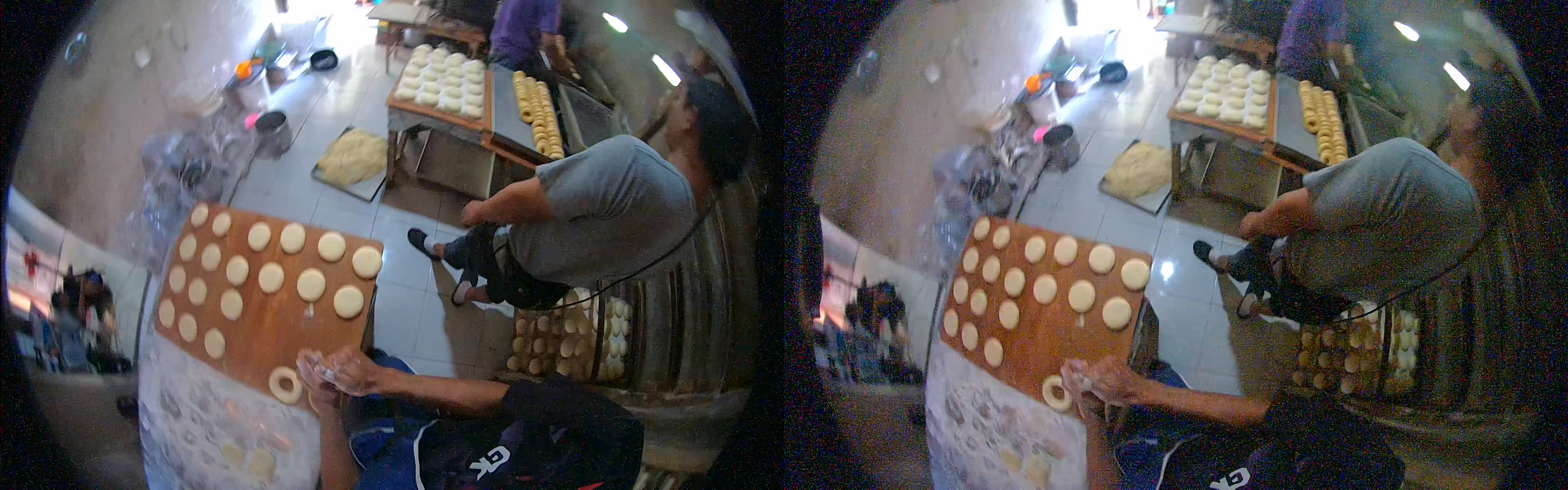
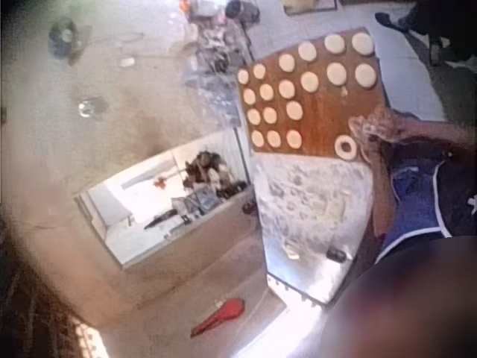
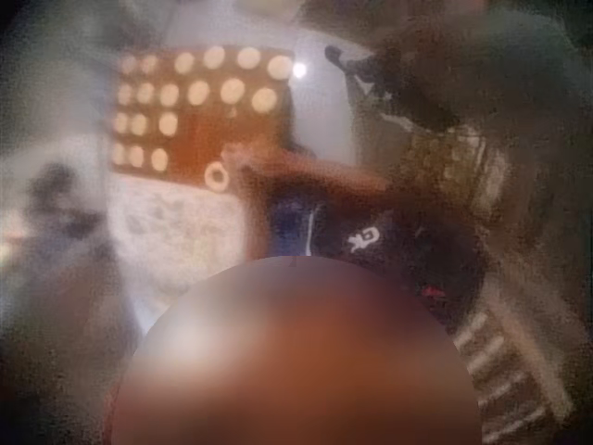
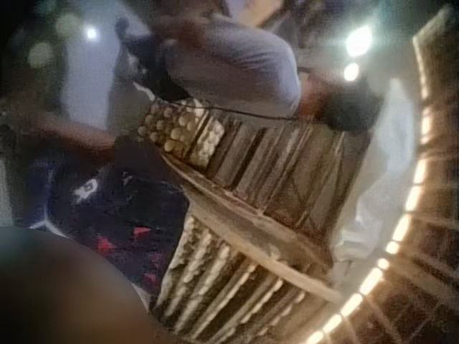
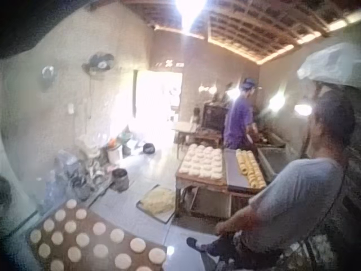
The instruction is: The person repeatedly picks up flattened dough discs, presses a hole into the center with fingers, and places the ring-shaped dough onto a wooden board. The person then carries the board to a rack and returns to continue shaping more dough.
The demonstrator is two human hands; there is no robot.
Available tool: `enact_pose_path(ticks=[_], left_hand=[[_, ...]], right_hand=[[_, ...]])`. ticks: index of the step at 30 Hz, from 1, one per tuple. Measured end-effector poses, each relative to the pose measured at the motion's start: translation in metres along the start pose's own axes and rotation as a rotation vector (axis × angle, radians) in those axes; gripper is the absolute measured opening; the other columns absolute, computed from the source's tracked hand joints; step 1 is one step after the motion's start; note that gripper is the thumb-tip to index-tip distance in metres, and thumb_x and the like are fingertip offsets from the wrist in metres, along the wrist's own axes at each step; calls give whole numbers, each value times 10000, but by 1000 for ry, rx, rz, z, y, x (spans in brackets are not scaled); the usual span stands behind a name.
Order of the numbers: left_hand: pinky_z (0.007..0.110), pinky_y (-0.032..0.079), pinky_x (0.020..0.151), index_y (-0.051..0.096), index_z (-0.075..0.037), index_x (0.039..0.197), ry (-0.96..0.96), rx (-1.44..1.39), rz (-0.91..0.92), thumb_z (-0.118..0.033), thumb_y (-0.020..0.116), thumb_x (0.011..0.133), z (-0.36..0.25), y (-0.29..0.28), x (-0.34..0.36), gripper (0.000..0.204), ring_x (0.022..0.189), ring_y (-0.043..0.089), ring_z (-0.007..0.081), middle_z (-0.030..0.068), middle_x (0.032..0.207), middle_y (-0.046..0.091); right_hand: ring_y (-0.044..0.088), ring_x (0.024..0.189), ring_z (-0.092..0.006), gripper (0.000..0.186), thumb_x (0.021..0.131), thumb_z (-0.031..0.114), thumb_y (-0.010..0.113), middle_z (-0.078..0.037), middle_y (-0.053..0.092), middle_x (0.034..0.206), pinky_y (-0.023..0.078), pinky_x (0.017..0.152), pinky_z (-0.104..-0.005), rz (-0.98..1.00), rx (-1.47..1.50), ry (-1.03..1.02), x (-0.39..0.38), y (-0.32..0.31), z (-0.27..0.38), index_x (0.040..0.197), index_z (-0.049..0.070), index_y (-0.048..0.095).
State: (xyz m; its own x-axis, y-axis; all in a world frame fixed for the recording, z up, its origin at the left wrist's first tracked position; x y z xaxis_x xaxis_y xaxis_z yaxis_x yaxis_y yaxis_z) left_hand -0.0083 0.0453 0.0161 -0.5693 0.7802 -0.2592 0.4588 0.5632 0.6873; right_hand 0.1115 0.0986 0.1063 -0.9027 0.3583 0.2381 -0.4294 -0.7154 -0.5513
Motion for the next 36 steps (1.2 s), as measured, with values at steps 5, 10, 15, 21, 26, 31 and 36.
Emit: enact_pose_path(ticks=[5,10,15,21,26,31,36], left_hand=[[305,397,602,471,-115,784,263,591,-255,-299,450,989,-12,27,-55,277,659,445,103,-1,700,465],[328,423,714,511,-78,859,230,467,-400,-355,437,996,-56,49,-61,318,656,450,151,7,755,484],[437,480,777,576,30,1012,34,1122,-371,-257,459,1014,-75,58,-43,310,840,574,302,150,893,575],[474,465,838,637,-3,1066,371,1577,-71,-206,612,912,-74,59,-46,256,949,569,379,195,1023,599],[451,464,868,644,-12,1077,395,1580,-53,-221,706,839,-71,59,-49,322,993,565,354,176,1031,596],[437,437,956,636,2,1085,556,1573,-216,-229,711,842,-107,49,-93,344,1092,540,337,164,1071,588],[424,498,871,649,-33,1048,408,1585,-487,-109,709,824,-161,-15,-188,245,970,617,342,157,1028,631]], right_hand=[[568,618,-264,257,896,272,537,-108,576,698,497,612,-392,-170,587,96,-7,7,-9,781,55,609],[645,725,-288,182,837,175,670,-148,647,823,524,695,-390,-96,241,178,3,-46,26,904,18,607],[602,888,-352,441,781,103,716,-191,587,953,513,786,-453,-149,167,489,14,-47,9,1155,-21,518],[522,1080,-409,568,788,58,666,-259,503,1173,432,958,-497,-134,-453,284,18,-65,-12,1292,-79,442],[528,1098,-418,501,762,64,662,-258,551,1146,424,946,-512,-137,-795,68,58,-65,-47,1226,-66,526],[626,865,-395,331,756,257,764,-191,662,900,505,785,-476,169,-511,325,64,-87,-57,927,5,636],[640,850,-390,373,701,234,822,-201,667,889,521,746,-437,155,-32,343,64,-51,-3,938,12,638]])
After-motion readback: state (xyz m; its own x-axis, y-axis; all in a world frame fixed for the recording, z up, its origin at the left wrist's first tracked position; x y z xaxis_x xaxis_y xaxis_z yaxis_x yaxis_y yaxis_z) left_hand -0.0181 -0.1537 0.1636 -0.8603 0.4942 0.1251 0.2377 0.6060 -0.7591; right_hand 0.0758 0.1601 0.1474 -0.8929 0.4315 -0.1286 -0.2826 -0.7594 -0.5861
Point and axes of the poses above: each hand's wrist, its own x-axis towards the middle knuckle, its own y-axis out of the palm, z = x × y, the point moved 5 cm from there along x, towards the middle knuckle
